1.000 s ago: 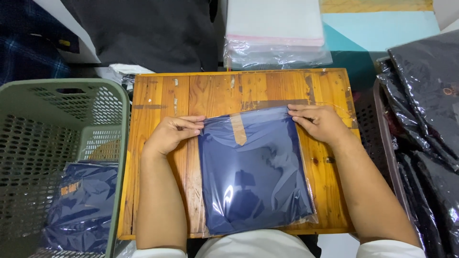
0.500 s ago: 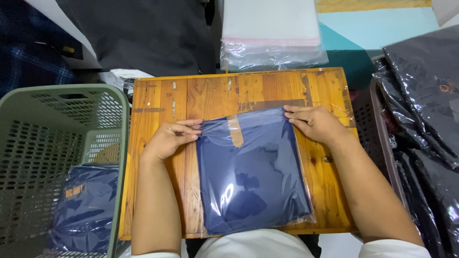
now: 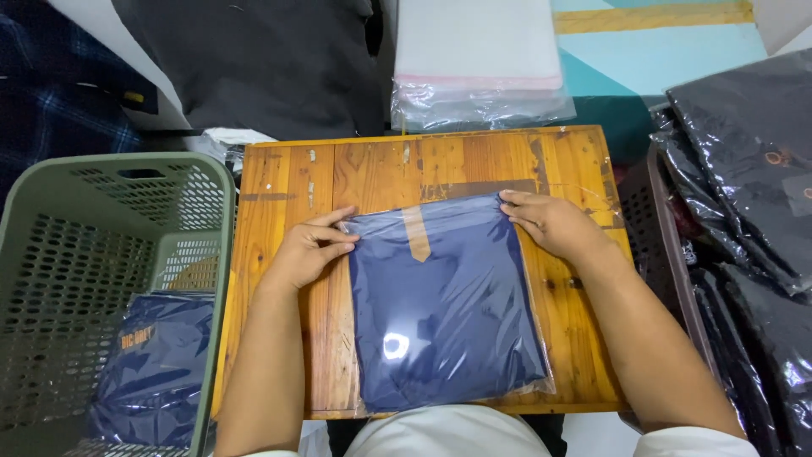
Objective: Folding shirts and placing them into clear plastic bags for final packaging.
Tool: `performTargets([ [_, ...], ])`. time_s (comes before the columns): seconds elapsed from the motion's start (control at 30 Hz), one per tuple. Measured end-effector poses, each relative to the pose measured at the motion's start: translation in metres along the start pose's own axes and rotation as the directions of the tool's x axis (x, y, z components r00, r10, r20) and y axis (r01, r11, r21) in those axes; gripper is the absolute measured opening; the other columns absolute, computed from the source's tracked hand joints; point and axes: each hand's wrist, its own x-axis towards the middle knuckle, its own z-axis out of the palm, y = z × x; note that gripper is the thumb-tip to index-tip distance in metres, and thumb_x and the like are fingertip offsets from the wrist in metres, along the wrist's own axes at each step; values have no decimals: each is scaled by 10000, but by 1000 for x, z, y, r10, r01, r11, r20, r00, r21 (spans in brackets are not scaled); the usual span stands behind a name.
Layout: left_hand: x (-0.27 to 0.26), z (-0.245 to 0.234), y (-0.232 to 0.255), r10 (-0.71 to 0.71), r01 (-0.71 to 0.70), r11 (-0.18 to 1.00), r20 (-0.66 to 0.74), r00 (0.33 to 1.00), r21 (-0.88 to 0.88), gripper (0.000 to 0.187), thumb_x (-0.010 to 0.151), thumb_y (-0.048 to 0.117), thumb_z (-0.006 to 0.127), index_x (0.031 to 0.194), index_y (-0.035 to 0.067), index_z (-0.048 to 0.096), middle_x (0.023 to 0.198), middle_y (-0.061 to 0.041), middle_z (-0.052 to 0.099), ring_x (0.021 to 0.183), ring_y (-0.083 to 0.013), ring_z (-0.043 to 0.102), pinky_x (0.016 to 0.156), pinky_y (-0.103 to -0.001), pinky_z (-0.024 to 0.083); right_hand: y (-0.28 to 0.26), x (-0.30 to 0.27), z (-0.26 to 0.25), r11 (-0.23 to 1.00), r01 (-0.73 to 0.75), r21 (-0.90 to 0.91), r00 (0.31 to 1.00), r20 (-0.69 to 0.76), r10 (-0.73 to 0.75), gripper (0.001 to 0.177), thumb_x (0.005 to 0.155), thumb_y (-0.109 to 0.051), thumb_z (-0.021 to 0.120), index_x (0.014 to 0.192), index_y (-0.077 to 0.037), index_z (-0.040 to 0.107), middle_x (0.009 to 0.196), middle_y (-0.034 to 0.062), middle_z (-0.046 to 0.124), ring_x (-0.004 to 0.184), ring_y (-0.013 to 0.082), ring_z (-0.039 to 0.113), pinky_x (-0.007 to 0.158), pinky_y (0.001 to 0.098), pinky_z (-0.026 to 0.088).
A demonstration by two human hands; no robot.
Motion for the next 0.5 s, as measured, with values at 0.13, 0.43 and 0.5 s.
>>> performTargets([
  [0.13, -1, 2, -3, 97, -95, 988, -16, 995, 121, 272, 708, 100, 897, 940, 231, 847, 1370, 7, 698, 1038, -242, 683, 939, -365, 531, 19, -8, 10, 981, -12, -193, 999, 33, 18, 240, 1018, -216, 636, 1228, -230, 753, 1458, -65, 630, 1418, 187, 518, 1168, 342, 440],
  [0.43, -29, -8, -14, 71, -107, 782, 83, 994, 615, 239, 905, 454, 701, 1134, 469, 768, 1595, 145, 474, 1215, -288, 498, 954, -425, 378, 15, -32, 3, 899, -29, -437, 973, 195, 126, 473, 1073, -447, 386, 1537, -381, 453, 1665, -156, 322, 1599, 221, 142, 1275, 537, 93],
  [0.5, -34, -13, -20, 52, -75, 771, 54, 997, 632, 217, 901, 446, 696, 1084, 397, 802, 1671, 55, 378, 1240, -360, 464, 912, -471, 399, 14, -39, 0, 913, -92, -398, 968, 180, 176, 510, 1075, -476, 336, 1577, -399, 384, 1717, -48, 230, 1588, 293, 139, 1244, 601, 83],
])
